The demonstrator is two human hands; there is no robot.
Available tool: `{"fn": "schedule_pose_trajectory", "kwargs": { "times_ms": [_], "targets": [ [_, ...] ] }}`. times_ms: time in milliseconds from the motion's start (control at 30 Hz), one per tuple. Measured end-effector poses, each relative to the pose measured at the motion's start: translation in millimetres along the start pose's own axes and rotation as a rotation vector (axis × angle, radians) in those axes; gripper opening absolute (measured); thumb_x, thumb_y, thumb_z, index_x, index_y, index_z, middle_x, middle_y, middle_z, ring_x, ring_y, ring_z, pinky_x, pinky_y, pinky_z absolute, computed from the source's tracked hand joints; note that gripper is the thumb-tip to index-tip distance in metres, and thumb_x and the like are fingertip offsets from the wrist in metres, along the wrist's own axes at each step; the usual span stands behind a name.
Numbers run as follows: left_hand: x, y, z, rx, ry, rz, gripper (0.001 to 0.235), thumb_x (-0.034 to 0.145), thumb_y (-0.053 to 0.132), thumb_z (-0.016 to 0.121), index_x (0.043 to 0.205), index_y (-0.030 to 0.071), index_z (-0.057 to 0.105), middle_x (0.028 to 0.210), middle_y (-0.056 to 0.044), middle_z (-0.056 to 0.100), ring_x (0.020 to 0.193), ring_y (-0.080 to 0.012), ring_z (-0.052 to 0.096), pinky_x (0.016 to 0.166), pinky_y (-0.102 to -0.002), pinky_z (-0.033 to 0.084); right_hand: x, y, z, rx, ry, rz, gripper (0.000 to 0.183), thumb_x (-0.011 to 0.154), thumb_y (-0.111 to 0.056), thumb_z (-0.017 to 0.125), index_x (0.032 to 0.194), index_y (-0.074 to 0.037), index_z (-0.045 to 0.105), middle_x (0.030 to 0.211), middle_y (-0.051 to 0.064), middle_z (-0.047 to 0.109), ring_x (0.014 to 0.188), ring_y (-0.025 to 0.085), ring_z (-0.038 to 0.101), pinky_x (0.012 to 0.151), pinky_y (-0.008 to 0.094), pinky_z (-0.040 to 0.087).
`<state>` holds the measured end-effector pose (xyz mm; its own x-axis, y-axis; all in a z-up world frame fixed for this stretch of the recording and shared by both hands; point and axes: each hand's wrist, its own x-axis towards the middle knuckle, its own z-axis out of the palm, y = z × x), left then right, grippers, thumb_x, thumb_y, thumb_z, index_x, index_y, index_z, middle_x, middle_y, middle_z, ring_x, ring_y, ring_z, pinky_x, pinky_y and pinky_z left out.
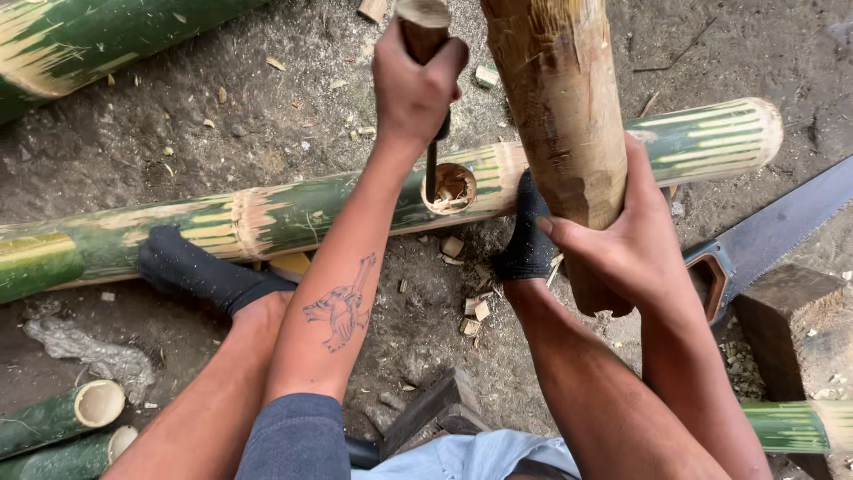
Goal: The person sits on the ground and uses a wooden mallet to strike a chisel, carving a hole into a bamboo pole. The person repeatedly hammers the chisel to remove material and deepen the opening.
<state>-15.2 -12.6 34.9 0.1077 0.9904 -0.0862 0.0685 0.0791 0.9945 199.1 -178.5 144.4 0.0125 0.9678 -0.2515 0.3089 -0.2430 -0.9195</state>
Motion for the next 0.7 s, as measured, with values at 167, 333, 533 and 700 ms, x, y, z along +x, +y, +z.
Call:
{"fn": "schedule_pose_trajectory", "kwargs": {
  "times_ms": [167, 333, 533, 700],
  "targets": [
    [-1, 6, 13, 0.211, 0.153, 0.266, 0.014, 0.087, 0.014, 0.074, 0.09, 0.006, 0.062, 0.076, -0.004, 0.071, 0.066, -0.0142, 0.071, 0.062, -0.031, 0.057, -1, -3, -2, -0.023, 0.005, -0.04, 0.097, 0.078, -0.023, 0.085, 0.157, 0.003, 0.035, 0.139, 0.017, 0.061, 0.13, 0.024, 0.06, 0.111, 0.039, 0.049],
    [0, 7, 12, 0.249, 0.169, 0.251, 0.013, 0.085, 0.011, 0.072, 0.085, 0.007, 0.06, 0.069, -0.002, 0.07, 0.06, -0.0126, 0.071, 0.057, -0.031, 0.057, -5, -7, -5, -0.058, 0.016, 0.002, 0.096, 0.077, -0.023, 0.086, 0.155, 0.003, 0.037, 0.135, 0.017, 0.062, 0.125, 0.024, 0.063, 0.106, 0.039, 0.053],
    [1, 5, 7, 0.27, 0.122, 0.314, 0.014, 0.087, 0.007, 0.07, 0.081, 0.009, 0.057, 0.065, 0.0, 0.066, 0.056, -0.0103, 0.068, 0.051, -0.028, 0.056, -13, -11, -10, -0.07, 0.002, 0.004, 0.098, 0.078, -0.023, 0.085, 0.157, 0.005, 0.033, 0.136, 0.02, 0.062, 0.124, 0.028, 0.066, 0.104, 0.043, 0.058],
    [-19, 16, 4, 0.206, 0.081, 0.391, 0.013, 0.088, 0.007, 0.07, 0.088, 0.009, 0.057, 0.07, 0.0, 0.066, 0.058, -0.0094, 0.067, 0.054, -0.027, 0.059, -11, -36, -26, -0.215, -0.071, -0.163, 0.103, 0.076, -0.023, 0.087, 0.157, 0.006, 0.03, 0.14, 0.025, 0.06, 0.13, 0.035, 0.065, 0.108, 0.05, 0.058]
  ]
}}
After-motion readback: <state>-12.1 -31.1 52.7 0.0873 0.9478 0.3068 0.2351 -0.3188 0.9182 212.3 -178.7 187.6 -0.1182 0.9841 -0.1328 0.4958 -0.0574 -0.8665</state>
